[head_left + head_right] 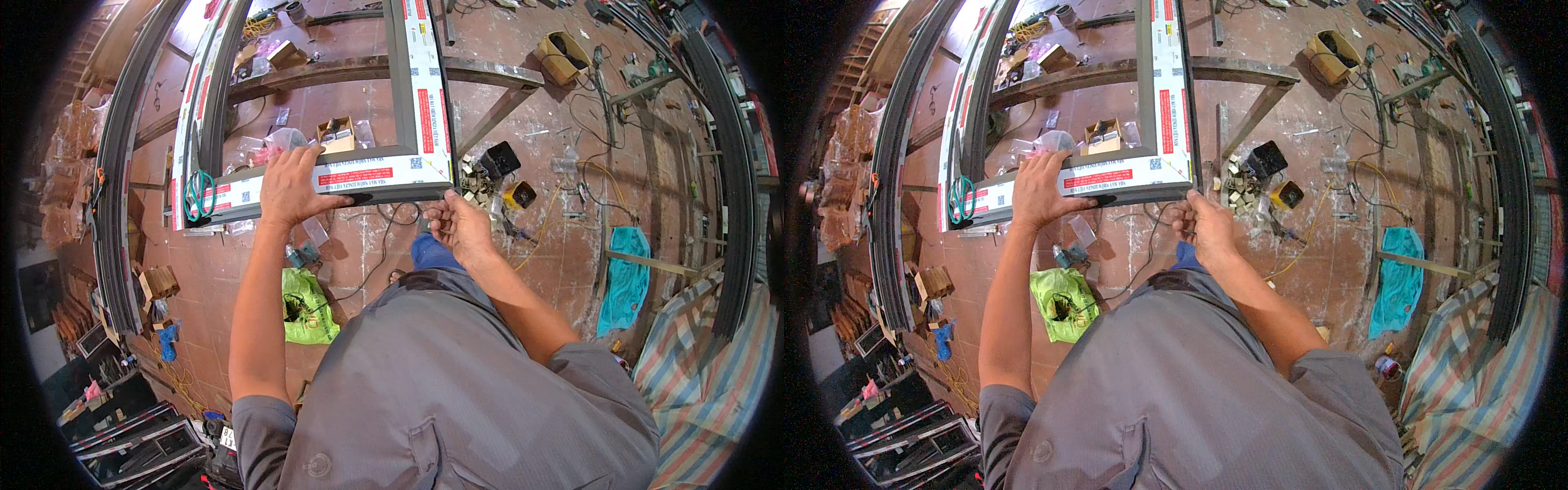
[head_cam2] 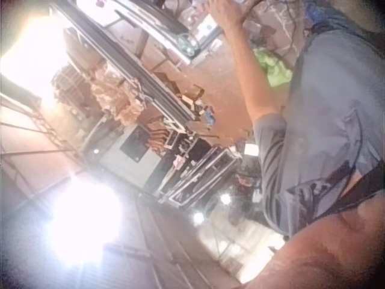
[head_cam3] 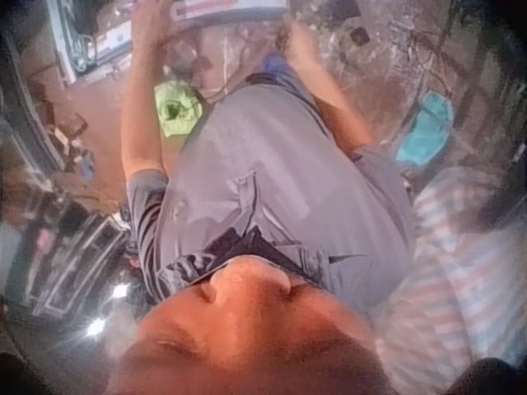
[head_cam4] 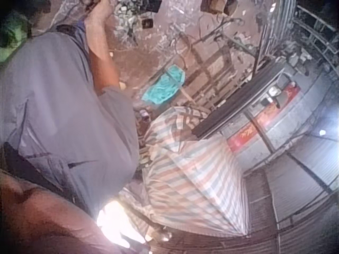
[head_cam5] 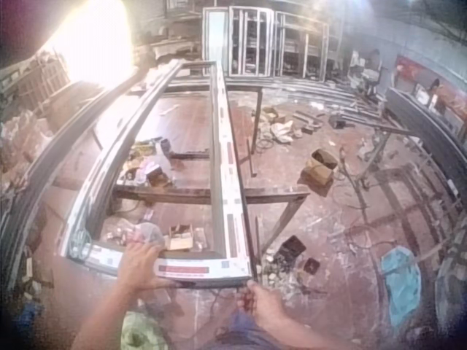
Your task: The person assembles a rectangular window frame by inserting a black rubber seal into the grooves of aluminum profiles. They use scissors to trim the seal and a power drill to fasten the corners. The person works on a single frame throughout the clip.
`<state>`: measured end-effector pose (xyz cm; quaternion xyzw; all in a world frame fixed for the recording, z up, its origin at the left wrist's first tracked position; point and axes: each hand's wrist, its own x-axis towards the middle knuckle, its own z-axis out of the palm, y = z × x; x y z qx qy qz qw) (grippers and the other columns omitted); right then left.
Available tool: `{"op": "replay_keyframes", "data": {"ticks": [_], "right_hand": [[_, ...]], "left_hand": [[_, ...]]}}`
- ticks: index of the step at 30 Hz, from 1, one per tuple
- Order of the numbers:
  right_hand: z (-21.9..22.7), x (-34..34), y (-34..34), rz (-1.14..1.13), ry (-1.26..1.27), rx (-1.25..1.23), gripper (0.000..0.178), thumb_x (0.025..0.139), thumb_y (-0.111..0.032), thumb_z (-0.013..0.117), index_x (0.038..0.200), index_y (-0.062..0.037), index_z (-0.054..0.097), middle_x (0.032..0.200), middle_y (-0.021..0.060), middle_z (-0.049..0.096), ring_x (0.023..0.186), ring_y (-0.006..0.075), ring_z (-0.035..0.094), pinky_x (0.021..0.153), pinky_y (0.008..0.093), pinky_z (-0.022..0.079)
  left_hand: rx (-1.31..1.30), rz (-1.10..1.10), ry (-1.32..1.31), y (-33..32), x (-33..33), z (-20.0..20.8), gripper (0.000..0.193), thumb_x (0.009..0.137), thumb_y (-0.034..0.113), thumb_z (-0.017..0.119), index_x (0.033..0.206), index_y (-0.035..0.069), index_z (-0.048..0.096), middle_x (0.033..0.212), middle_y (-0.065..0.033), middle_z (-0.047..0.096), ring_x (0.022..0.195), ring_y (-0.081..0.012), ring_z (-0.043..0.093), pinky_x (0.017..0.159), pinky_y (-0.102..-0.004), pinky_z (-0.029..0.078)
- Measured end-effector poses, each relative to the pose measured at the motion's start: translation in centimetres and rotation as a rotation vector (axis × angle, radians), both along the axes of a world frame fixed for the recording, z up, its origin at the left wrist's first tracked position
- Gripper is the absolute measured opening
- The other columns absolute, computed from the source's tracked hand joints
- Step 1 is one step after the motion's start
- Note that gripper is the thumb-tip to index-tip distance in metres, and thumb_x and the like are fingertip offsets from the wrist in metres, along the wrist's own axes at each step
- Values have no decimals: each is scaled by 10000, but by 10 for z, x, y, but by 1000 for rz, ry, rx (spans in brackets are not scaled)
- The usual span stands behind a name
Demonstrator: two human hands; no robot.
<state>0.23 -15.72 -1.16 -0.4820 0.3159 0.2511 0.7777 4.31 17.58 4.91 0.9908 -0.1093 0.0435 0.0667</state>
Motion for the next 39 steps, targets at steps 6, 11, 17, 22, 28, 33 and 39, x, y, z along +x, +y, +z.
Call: {"op": "replay_keyframes", "data": {"ticks": [6,11,17,22,28,33,39], "right_hand": [[6,2,1,-26,25,22,319,1081,-312,633,1034,-16,743,916,104,788,698,149,696,658,309,597],[4,1,7,-26,-7,-5,299,1054,-292,678,1023,1,728,928,128,786,707,171,702,660,320,602],[10,0,14,-22,-46,-11,311,1060,-296,698,964,-1,721,843,129,756,679,193,703,585,330,567],[-27,7,-46,203,-473,-637,424,1087,-373,646,877,-6,680,760,158,718,683,272,708,613,402,521],[-1,91,-48,580,-916,-1088,366,1090,-324,613,958,18,610,819,264,696,796,482,703,697,562,505],[2,100,-47,765,-1117,-1235,188,1035,-198,636,1014,-19,586,868,280,687,895,537,670,731,625,487],[0,66,-45,716,-1014,-1193,174,1018,-208,637,1019,-44,578,874,255,727,868,513,709,733,615,537]], "left_hand": [[-24,13,50,0,2,5,1081,568,703,940,1409,86,654,1318,-171,716,1307,-388,645,1193,-540,430],[-1,18,43,-2,1,2,1100,560,706,940,1431,103,645,1331,-168,717,1342,-385,630,1201,-555,419],[26,-39,11,-1,-1,1,1106,566,640,965,1490,145,610,1383,-118,697,1356,-356,613,1224,-552,395],[67,-88,-44,1,-2,0,1110,564,625,971,1512,186,595,1398,-80,678,1279,-314,629,1173,-513,428],[89,-66,-21,-4,-3,2,1101,568,592,979,1516,193,587,1379,-71,683,1248,-309,636,1078,-482,460],[64,-67,-21,-2,-3,0,1061,581,551,984,1504,199,594,1341,-67,689,1235,-306,639,1072,-480,460],[47,-31,15,-5,-1,3,1059,550,510,997,1486,198,611,1338,-68,692,1227,-308,643,1065,-474,460]]}}
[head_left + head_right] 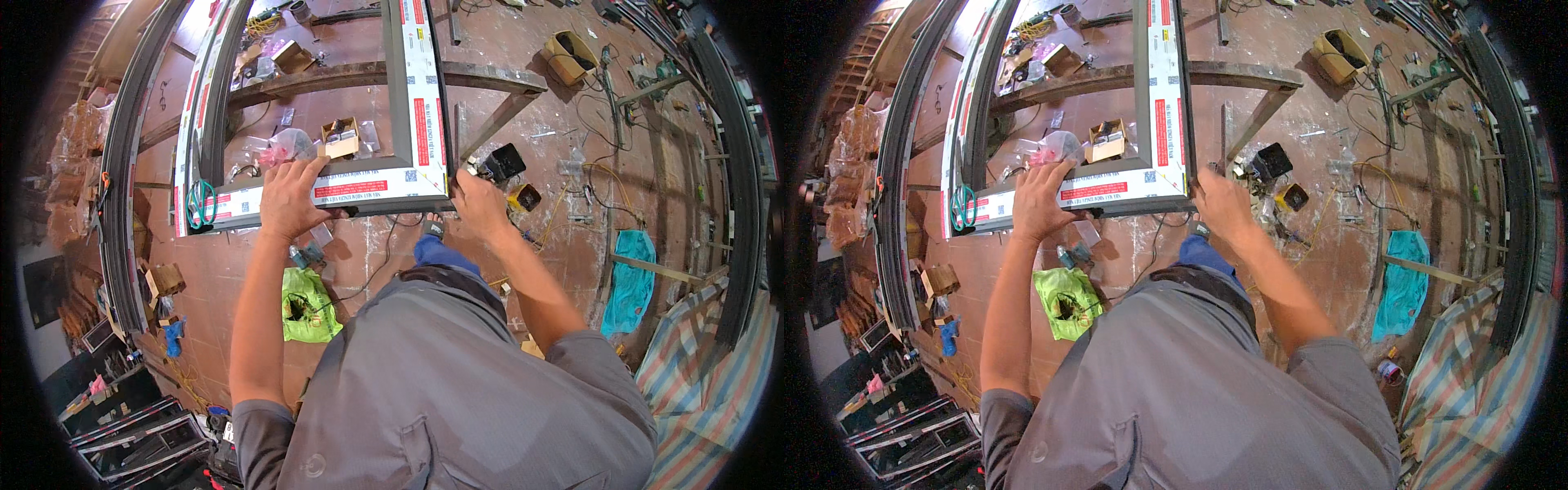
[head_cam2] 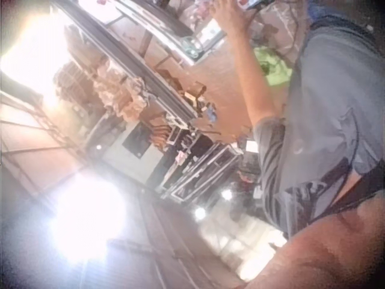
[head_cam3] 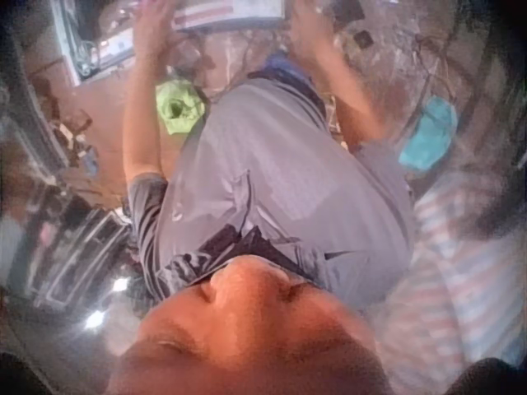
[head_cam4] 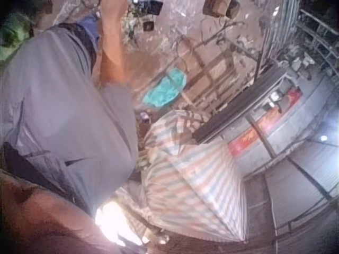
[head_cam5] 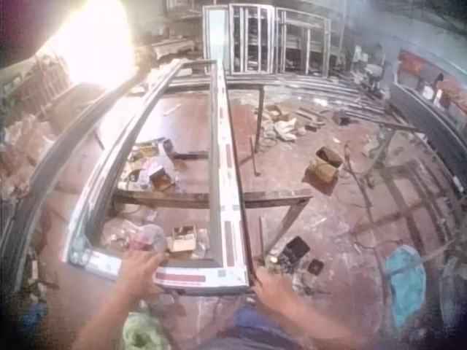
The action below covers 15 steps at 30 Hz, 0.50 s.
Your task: The person assembles a rectangular window frame by inserting a black rubber seal into the grooves of aluminum profiles. They use scissors to trim the seal and a power drill to fasten the corners. The person works on a single frame throughout the clip.
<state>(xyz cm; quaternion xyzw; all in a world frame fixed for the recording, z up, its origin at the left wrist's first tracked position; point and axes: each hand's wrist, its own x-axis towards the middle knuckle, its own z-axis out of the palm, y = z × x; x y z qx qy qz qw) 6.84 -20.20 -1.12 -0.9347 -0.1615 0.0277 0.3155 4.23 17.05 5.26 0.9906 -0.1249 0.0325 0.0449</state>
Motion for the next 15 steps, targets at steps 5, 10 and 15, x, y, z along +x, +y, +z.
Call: {"op": "replay_keyframes", "data": {"ticks": [5,10,15], "right_hand": [[-3,-25,-8,-100,482,500,321,1121,-316,619,1016,-14,626,787,112,677,728,233,691,666,409,529],[-32,-37,-17,-82,755,827,303,1115,-286,647,960,-27,677,835,19,647,757,131,612,703,305,495],[-24,-30,-14,-104,802,865,270,1094,-263,683,962,-27,688,844,45,673,774,141,628,739,313,503]], "left_hand": [[-46,12,15,-2,-2,4,1073,516,441,1016,1482,194,620,1357,-82,691,1233,-321,646,1073,-484,457],[-51,-7,22,-4,-1,4,1115,513,451,1016,1509,182,592,1360,-88,672,1258,-341,626,1103,-507,441],[-26,38,30,-14,-6,7,1167,509,470,1016,1539,168,557,1359,-103,649,1294,-355,590,1148,-513,415]]}}
